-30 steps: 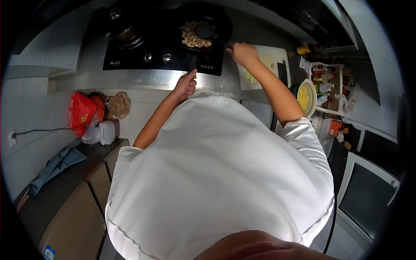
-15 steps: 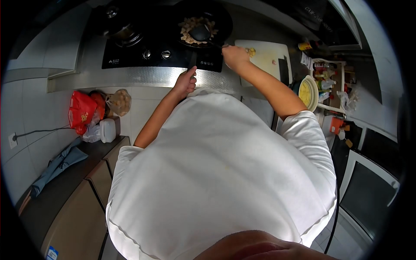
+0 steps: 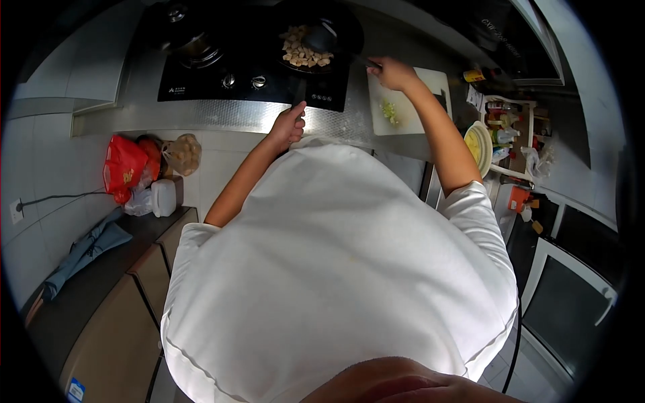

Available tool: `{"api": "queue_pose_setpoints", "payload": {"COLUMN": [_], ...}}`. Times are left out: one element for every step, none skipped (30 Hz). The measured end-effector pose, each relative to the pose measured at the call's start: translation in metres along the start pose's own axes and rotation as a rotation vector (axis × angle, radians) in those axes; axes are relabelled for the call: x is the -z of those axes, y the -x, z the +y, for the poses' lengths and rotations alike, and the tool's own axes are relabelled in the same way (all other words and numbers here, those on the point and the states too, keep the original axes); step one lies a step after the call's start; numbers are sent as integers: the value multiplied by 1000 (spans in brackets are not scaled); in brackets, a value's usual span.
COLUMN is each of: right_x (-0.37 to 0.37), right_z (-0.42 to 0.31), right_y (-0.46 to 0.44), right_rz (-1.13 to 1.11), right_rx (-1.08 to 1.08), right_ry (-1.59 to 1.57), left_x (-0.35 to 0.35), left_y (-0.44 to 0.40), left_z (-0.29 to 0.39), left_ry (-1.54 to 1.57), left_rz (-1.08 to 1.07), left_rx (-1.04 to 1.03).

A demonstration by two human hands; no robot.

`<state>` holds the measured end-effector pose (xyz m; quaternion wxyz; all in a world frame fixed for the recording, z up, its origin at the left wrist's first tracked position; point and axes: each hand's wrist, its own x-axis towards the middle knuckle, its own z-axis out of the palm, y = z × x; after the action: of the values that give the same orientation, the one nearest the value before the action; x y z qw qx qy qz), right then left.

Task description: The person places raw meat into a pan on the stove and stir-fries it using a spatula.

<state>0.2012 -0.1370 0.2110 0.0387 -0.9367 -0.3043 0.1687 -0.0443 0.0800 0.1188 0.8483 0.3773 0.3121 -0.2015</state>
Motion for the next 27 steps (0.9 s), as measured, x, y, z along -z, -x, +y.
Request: {"api": "queue_pose_setpoints", "payload": {"right_x": [0, 0, 1, 1, 0, 6, 9, 6, 3, 1, -1, 5, 10, 15, 20, 21, 19, 19, 18, 18, 21, 23, 24, 25, 26, 27, 29], "right_z": [9, 18, 21, 23, 24, 17, 12, 14, 13, 12, 12, 1, -10, -19, -26, -32, -35, -38, -42, -46, -53, -58, -61, -63, -65, -67, -68], "right_y": [-3, -5, -5, -5, -4, 1, 4, 4, 5, 5, 7, 13, 18, 20, 21, 23, 25, 27, 29, 32, 36, 38, 38, 37, 36, 35, 35], "right_rz": [0, -33, -67, -101, -101, -98, -95, -95, -46, 2, 0, 25, 51, 50, 16, -17, -18, 18, 55, 55, 66, 77, 76, 51, 27, 27, 18], "right_rx": [0, 30, 60, 90, 90, 51, 11, 10, 53, 97, 97, 113, 129, 129, 112, 95, 93, 150, 209, 209, 233, 257, 255, 242, 230, 230, 209], "right_ry": [-1, -82, -164, -245, -246, -115, 15, 15, 53, 91, 90, 141, 192, 191, 239, 288, 287, 339, 391, 391, 404, 417, 417, 420, 423, 424, 435], "left_x": [0, 1, 2, 2, 2, 2, 2, 2, 2, 2, 2, 2, 2, 2, 2, 2, 2, 3, 3, 4, 4, 4, 4, 4, 4, 4, 4], "left_y": [-1, -1, -2, -2, -3, -3, -2, -2, -2, -2, -1, -2, -2, -2, -2, -2, -2, -2, -3, -3, -3, -3, -3, -3, -3, -3, -3], "left_z": [0, 0, -1, -1, -1, -1, 0, 0, 0, 0, 0, 0, 0, 0, 0, -1, -1, 0, 0, 0, 0, -1, -1, -1, 0, 0, 0], "left_ry": [-1, 2, 5, 4, 3, 2, 2, 2, 3, 5, 6, 7, 8, 10, 12, 11, 11, 11, 11, 12, 13, 12, 9, 7, 6, 7, 8], "left_rz": [1, -2, -4, -3, 2, 6, 6, 6, 7, 8, 5, 2, 3, 3, 2, 1, 2, 4, 4, -5, -13, -14, -12, -10, -11, -10, -9], "left_rx": [1, 3, 6, 7, 9, 11, 11, 13, 16, 17, 15, 14, 15, 14, 15, 17, 20, 22, 22, 24, 26, 27, 26, 23, 22, 28, 33]}}
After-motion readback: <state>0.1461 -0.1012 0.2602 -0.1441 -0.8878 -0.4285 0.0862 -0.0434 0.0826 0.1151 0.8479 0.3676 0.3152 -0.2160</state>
